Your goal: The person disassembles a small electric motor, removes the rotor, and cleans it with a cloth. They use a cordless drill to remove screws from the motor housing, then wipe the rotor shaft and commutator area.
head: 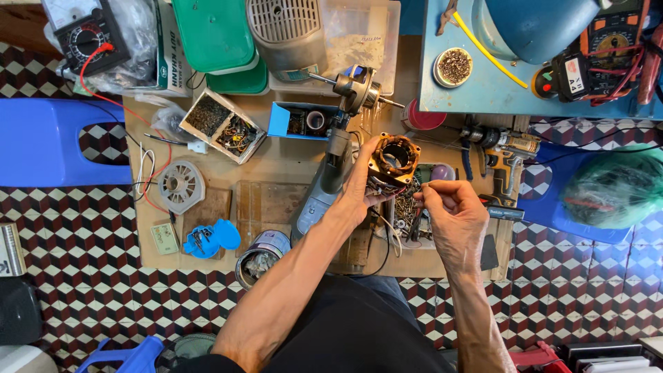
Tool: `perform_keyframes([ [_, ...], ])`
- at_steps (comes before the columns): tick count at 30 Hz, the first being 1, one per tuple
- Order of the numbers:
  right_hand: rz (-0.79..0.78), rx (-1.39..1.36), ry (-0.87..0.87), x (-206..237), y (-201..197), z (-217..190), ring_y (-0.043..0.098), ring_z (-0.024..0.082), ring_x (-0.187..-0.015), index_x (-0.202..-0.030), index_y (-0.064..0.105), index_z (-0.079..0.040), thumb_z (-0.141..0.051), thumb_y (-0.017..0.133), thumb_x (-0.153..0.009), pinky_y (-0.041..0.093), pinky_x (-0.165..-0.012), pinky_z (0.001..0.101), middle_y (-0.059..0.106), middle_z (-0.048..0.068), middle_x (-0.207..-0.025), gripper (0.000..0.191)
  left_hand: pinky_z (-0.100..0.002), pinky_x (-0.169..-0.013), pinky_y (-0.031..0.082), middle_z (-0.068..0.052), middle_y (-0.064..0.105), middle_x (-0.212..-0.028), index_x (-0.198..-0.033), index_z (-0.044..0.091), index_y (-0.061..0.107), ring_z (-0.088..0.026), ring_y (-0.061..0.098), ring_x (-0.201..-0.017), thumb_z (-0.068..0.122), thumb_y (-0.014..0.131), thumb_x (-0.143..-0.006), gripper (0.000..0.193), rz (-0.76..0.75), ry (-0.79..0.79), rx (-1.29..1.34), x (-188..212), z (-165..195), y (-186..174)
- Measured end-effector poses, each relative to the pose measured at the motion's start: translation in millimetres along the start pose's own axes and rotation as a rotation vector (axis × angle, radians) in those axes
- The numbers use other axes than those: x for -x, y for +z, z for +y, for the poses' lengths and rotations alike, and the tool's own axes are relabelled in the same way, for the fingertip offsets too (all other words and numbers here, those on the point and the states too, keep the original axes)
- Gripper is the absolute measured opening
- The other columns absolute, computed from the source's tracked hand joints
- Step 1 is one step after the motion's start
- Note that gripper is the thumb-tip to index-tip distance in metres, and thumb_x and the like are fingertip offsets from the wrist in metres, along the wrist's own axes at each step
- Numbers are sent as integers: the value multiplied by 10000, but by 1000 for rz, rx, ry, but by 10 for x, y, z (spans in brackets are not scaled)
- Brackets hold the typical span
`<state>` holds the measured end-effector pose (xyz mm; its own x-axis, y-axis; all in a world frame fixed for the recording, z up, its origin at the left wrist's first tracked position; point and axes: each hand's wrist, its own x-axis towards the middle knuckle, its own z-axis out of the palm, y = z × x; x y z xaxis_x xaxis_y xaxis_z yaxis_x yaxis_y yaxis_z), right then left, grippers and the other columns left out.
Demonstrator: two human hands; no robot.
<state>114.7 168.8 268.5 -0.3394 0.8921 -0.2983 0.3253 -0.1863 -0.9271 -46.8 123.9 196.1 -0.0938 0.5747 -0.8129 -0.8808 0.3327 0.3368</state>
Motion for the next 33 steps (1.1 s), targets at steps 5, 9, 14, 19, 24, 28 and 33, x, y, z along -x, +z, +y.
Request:
perform_keyframes([
  [5, 12, -41, -16, 34, 6, 74, 715, 125, -861, -1074, 589, 24, -32, 675, -999, 598, -780, 241, 705, 99, -956, 127, -390, -779, 606, -74, 722, -1133, -1265, 187, 655, -197, 719, -964, 725, 634, -735, 756, 33, 20, -32, -45, -87, -30],
  [9, 52, 76, 47, 43, 24, 64, 681, 104, -827, -1140, 692, 11, -60, 638, -1005, 547, -755, 221, 706, 72, -949, 161, -392, -789, 588, -83, 721, -1132, -1262, 162, 661, -188, 707, -983, 744, 630, -737, 785, 69, 33, -84, -76, -115, -30],
  [14, 35, 155, 45, 54, 71, 29, 694, 112, -839, -1170, 719, 7, -82, 643, -1004, 551, -750, 230, 717, 78, -970, 203, -406, -807, 574, -61, 709, -1135, -1270, 184, 650, -181, 694, -1010, 739, 632, -715, 785, 51, 62, -71, -98, -122, 13],
  [19, 48, 56, -18, 58, 75, 3, 727, 152, -892, -1217, 681, 47, -50, 621, -1013, 617, -817, 266, 708, 103, -1056, 233, -407, -814, 572, -58, 703, -1160, -1286, 220, 646, -194, 698, -1013, 744, 634, -700, 786, 41, 46, -49, -116, -154, 36],
  [24, 80, -43, -73, 22, 33, -49, 731, 186, -901, -1211, 646, 89, -36, 620, -1025, 639, -810, 297, 705, 134, -1098, 226, -415, -801, 568, -78, 709, -1156, -1298, 242, 646, -206, 697, -994, 784, 589, -696, 812, 32, -31, -75, -154, -183, 44],
  [28, 92, -40, -78, 15, -8, -46, 743, 187, -882, -1176, 659, 80, -53, 624, -1037, 645, -800, 297, 713, 134, -1036, 195, -423, -767, 578, -119, 711, -1122, -1285, 203, 669, -243, 697, -959, 808, 582, -679, 861, 36, -129, -54, -221, -192, 72],
  [33, 140, -104, -36, -60, -47, 44, 709, 143, -807, -1148, 667, 49, -88, 680, -1012, 597, -713, 253, 714, 104, -960, 193, -421, -770, 583, -148, 708, -1137, -1275, 195, 651, -265, 694, -963, 803, 604, -656, 869, 82, -173, -27, -275, -218, 113],
])
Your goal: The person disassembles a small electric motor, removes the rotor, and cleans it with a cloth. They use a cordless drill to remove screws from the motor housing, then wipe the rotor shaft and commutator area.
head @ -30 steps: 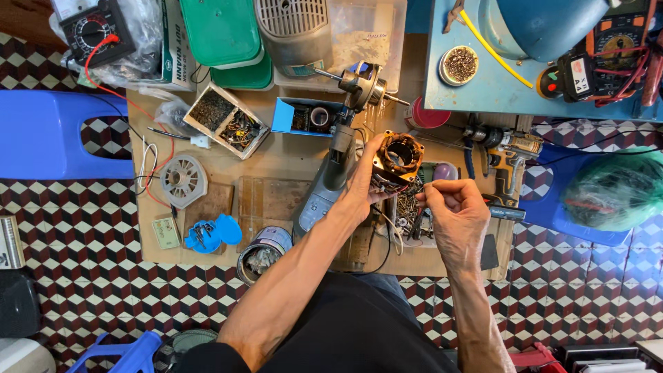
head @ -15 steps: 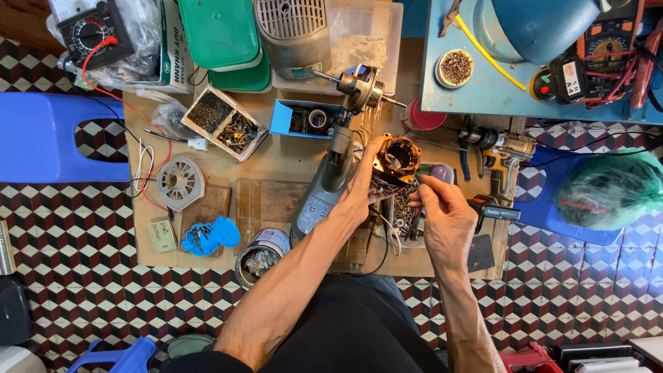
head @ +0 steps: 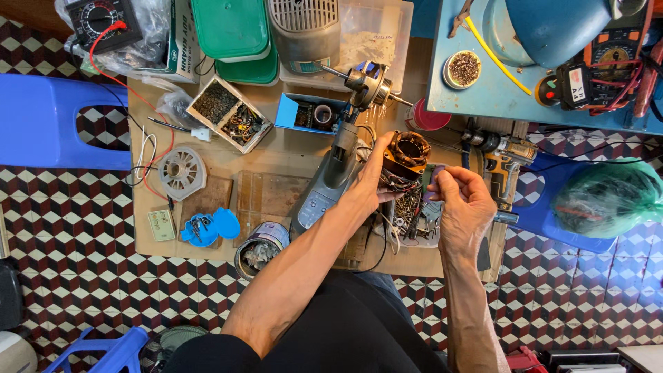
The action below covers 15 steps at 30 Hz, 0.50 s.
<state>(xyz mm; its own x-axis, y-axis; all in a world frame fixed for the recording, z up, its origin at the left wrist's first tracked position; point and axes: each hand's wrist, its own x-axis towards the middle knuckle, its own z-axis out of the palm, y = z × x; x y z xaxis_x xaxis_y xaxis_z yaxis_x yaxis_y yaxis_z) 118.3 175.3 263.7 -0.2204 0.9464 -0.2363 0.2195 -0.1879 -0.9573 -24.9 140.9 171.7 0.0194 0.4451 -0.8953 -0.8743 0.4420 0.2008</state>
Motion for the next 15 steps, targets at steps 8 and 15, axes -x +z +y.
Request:
perform_keyframes([
  [8, -7, 70, 42, -23, -18, 84, 674, 98, -815, -1102, 719, 10, -117, 733, -970, 546, -700, 226, 722, 44, -939, 184, -392, -725, 577, -150, 707, -1094, -1226, 136, 682, -259, 701, -914, 808, 586, -675, 874, -49, 11, -9, 46, -14, 17],
  [15, -13, 46, 40, 12, 0, 100, 640, 87, -800, -1102, 723, 18, -118, 735, -978, 520, -686, 225, 709, 39, -940, 184, -393, -704, 580, -135, 717, -1040, -1214, 135, 686, -249, 708, -867, 806, 571, -700, 853, -36, 12, -19, 91, -41, 21],
])
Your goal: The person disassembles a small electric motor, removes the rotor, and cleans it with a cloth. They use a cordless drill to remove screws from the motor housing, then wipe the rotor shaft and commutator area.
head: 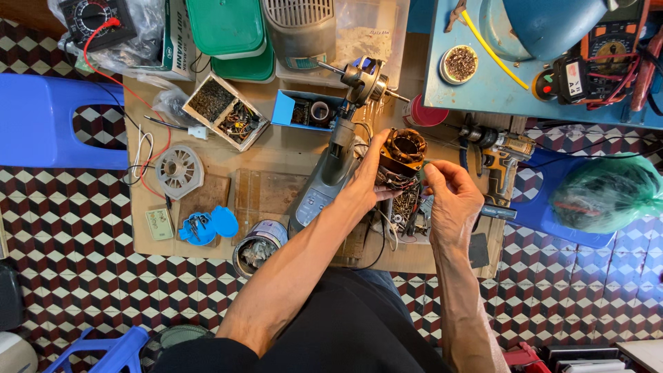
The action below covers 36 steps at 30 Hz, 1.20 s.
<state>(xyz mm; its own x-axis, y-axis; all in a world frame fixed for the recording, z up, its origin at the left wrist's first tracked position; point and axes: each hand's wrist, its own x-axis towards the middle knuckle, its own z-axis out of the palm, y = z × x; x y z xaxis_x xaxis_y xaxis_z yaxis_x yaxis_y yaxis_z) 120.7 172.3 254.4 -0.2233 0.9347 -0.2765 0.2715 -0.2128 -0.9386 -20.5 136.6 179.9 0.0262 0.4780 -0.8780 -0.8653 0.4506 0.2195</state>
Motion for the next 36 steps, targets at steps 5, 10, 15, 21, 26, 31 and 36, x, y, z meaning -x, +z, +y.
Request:
perform_keyframes([
  [5, 10, -39, 10, 9, -33, -31, 657, 96, -816, -1139, 723, 23, -107, 704, -991, 551, -729, 229, 714, 55, -948, 197, -389, -696, 581, -123, 729, -1029, -1208, 150, 684, -245, 720, -854, 783, 584, -726, 802, -25, 32, 47, 49, 2, 23],
  [10, 15, -47, 27, 44, -61, -63, 700, 128, -847, -1171, 711, 29, -73, 675, -976, 590, -778, 255, 730, 76, -994, 223, -370, -716, 580, -69, 747, -1038, -1224, 181, 685, -219, 732, -867, 782, 564, -764, 766, -102, 115, 54, 120, -22, 1],
  [15, -7, -41, 67, 116, -61, -82, 718, 147, -861, -1162, 695, 47, -72, 671, -995, 602, -808, 265, 729, 115, -981, 206, -397, -798, 600, -50, 710, -1141, -1293, 200, 636, -181, 708, -1000, 758, 589, -760, 773, -73, 187, 59, 140, -57, 13],
  [21, -19, -49, 41, 155, -44, -68, 724, 147, -877, -1157, 684, 42, -97, 650, -1003, 620, -810, 276, 729, 105, -998, 210, -397, -815, 564, -21, 664, -1212, -1406, 247, 554, -145, 655, -1066, 750, 572, -767, 814, -20, 243, 26, 159, -111, 5],
  [26, -44, -188, 87, 149, -65, 35, 711, 157, -885, -1186, 656, 47, -80, 647, -1009, 597, -826, 274, 718, 107, -998, 218, -384, -826, 564, -25, 656, -1220, -1399, 219, 556, -143, 654, -1061, 730, 576, -794, 792, -41, 263, 22, 137, -134, -15],
  [31, -52, -387, 210, 118, -147, 83, 713, 164, -899, -1202, 645, 61, -61, 649, -999, 592, -844, 281, 726, 118, -1012, 238, -378, -826, 576, -36, 670, -1194, -1353, 200, 572, -155, 662, -1054, 717, 594, -800, 757, -104, 253, 63, 82, -149, -32],
  [36, -31, -213, 170, 171, -162, 19, 724, 168, -881, -1180, 664, 65, -49, 677, -972, 604, -839, 276, 736, 141, -995, 238, -352, -815, 546, -25, 672, -1160, -1323, 206, 595, -135, 653, -1012, 715, 604, -802, 729, -83, 262, 24, 70, -151, -36],
])
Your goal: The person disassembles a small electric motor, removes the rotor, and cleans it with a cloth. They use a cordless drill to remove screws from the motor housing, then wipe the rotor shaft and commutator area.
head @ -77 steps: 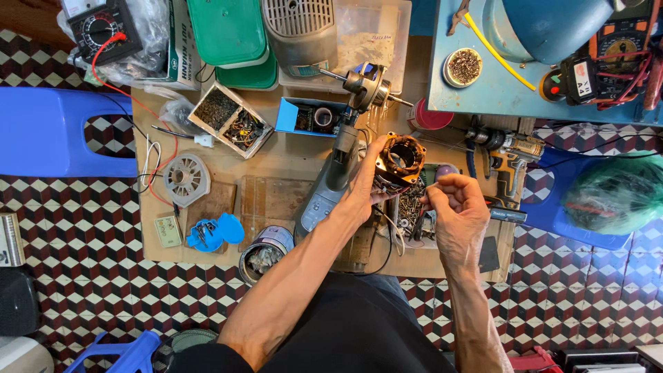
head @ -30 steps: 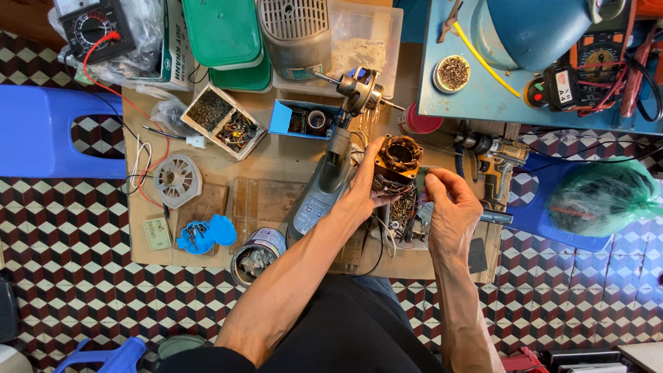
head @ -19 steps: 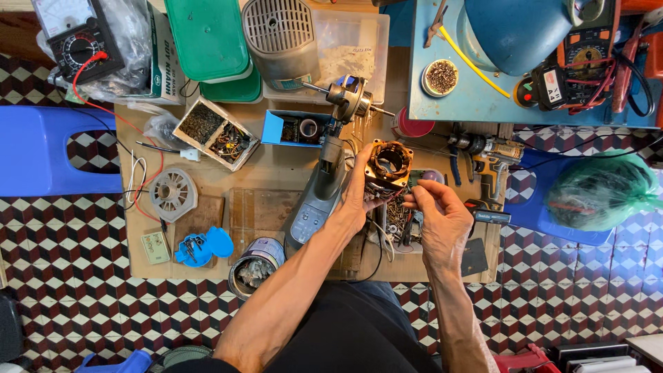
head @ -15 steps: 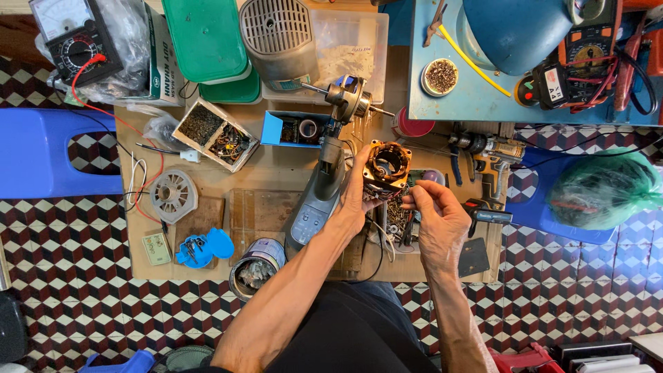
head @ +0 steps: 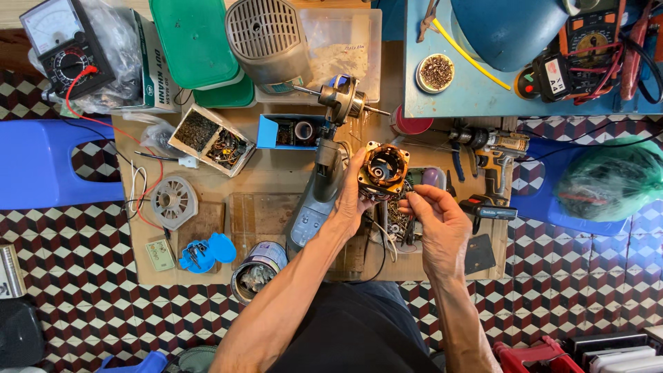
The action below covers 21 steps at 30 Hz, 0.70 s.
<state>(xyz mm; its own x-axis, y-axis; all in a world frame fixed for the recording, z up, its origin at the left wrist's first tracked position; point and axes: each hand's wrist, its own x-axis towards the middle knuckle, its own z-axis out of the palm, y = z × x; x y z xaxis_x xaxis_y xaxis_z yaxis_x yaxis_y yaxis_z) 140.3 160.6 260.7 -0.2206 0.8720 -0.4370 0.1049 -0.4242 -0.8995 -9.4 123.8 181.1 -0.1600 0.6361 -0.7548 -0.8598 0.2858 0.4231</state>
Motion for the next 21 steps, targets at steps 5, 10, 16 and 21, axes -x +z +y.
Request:
perform_keyframes([
  [5, 1, 145, -65, 35, 60, -22, 731, 143, -888, -1167, 678, 35, -78, 667, -981, 609, -829, 259, 742, 112, -988, 217, -335, -804, 514, -4, 668, -1106, -1295, 219, 602, -117, 638, -961, 727, 602, -789, 717, 1, -1, -19, 37, 18, 14],
  [10, 32, 338, -277, 55, 95, 25, 677, 107, -925, -1137, 691, -12, -86, 715, -976, 572, -844, 237, 694, 49, -1030, 179, -329, -772, 473, 3, 653, -1087, -1294, 228, 597, -122, 615, -950, 748, 585, -780, 730, 37, 13, -74, 60, 24, 21],
  [16, 39, 433, -394, 59, 148, 82, 602, 90, -925, -1088, 704, -30, -88, 744, -966, 528, -821, 234, 629, 17, -1079, 141, -370, -812, 507, -9, 630, -1154, -1317, 209, 567, -122, 598, -1041, 749, 598, -776, 765, 12, 35, -42, 40, 4, 13],
  [21, 60, 418, -386, 40, 188, 127, 590, 87, -907, -1086, 705, -32, -91, 749, -968, 517, -808, 221, 627, 15, -1078, 140, -314, -761, 498, 11, 642, -1114, -1330, 233, 566, -99, 618, -974, 750, 591, -778, 757, 6, 30, -47, 28, -17, -4],
])
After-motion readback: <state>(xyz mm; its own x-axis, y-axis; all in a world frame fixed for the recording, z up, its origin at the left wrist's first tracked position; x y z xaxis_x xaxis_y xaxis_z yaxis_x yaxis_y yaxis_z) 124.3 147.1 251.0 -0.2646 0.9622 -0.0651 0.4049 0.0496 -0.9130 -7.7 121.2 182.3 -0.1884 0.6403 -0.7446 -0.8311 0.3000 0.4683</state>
